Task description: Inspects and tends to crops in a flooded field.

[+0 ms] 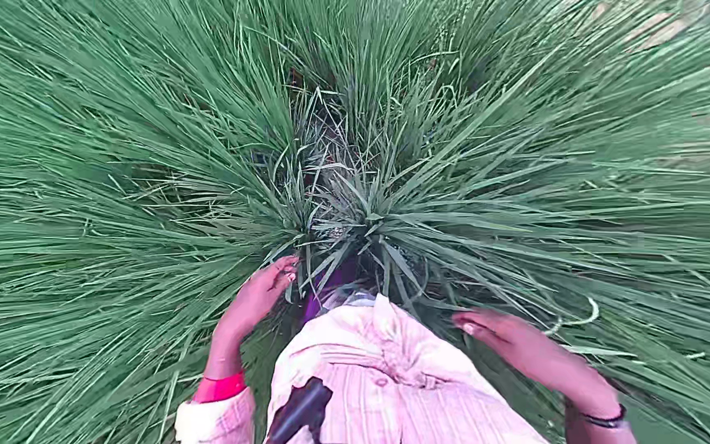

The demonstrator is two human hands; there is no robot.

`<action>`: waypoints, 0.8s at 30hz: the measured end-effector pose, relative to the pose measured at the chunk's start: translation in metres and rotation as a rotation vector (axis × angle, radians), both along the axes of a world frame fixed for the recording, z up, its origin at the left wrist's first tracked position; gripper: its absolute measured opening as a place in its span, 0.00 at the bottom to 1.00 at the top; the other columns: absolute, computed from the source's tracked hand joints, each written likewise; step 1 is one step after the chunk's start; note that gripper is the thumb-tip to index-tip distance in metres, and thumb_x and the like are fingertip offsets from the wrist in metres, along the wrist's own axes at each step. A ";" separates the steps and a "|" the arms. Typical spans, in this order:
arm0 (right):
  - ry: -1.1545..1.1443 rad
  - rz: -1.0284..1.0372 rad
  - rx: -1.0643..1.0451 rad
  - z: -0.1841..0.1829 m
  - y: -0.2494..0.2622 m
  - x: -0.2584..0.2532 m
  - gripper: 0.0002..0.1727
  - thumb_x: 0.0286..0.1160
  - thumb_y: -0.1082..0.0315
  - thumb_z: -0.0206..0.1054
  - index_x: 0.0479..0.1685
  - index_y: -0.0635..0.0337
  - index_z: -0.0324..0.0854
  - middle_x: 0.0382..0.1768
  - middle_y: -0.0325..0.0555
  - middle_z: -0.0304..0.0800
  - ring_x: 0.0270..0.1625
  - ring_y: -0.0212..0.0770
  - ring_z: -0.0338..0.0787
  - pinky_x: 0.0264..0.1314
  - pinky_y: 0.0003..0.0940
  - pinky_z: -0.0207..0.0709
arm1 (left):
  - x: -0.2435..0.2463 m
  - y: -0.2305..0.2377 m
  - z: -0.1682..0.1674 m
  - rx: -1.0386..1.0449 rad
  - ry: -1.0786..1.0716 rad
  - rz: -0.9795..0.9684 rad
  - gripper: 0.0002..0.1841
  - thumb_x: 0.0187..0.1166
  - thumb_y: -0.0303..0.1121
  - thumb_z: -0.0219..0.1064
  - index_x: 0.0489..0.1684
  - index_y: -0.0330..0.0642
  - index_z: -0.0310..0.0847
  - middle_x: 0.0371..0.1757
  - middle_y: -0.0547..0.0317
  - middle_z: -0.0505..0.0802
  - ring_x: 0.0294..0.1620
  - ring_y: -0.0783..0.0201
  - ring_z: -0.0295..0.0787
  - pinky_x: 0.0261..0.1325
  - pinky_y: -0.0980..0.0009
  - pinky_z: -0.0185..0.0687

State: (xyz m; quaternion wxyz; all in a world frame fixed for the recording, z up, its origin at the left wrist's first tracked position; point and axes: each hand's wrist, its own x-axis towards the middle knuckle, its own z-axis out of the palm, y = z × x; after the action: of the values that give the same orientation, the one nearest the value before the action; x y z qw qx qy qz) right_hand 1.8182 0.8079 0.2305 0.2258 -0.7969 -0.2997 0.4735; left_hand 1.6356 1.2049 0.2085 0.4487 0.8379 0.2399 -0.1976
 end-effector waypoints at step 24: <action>-0.307 -0.400 0.013 0.030 0.098 0.168 0.28 0.86 0.53 0.51 0.66 0.69 0.82 0.58 0.59 0.92 0.59 0.44 0.92 0.66 0.44 0.82 | 0.188 0.171 -0.058 -0.296 -0.032 -0.163 0.21 0.90 0.30 0.53 0.77 0.30 0.73 0.72 0.41 0.86 0.69 0.55 0.86 0.76 0.58 0.77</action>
State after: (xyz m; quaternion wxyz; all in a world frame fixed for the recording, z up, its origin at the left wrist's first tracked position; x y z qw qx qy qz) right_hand 1.9863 0.9060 0.2607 0.2718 -0.9015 -0.1699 0.2909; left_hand 1.8235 1.3762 0.1504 0.5533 0.7825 0.1322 -0.2532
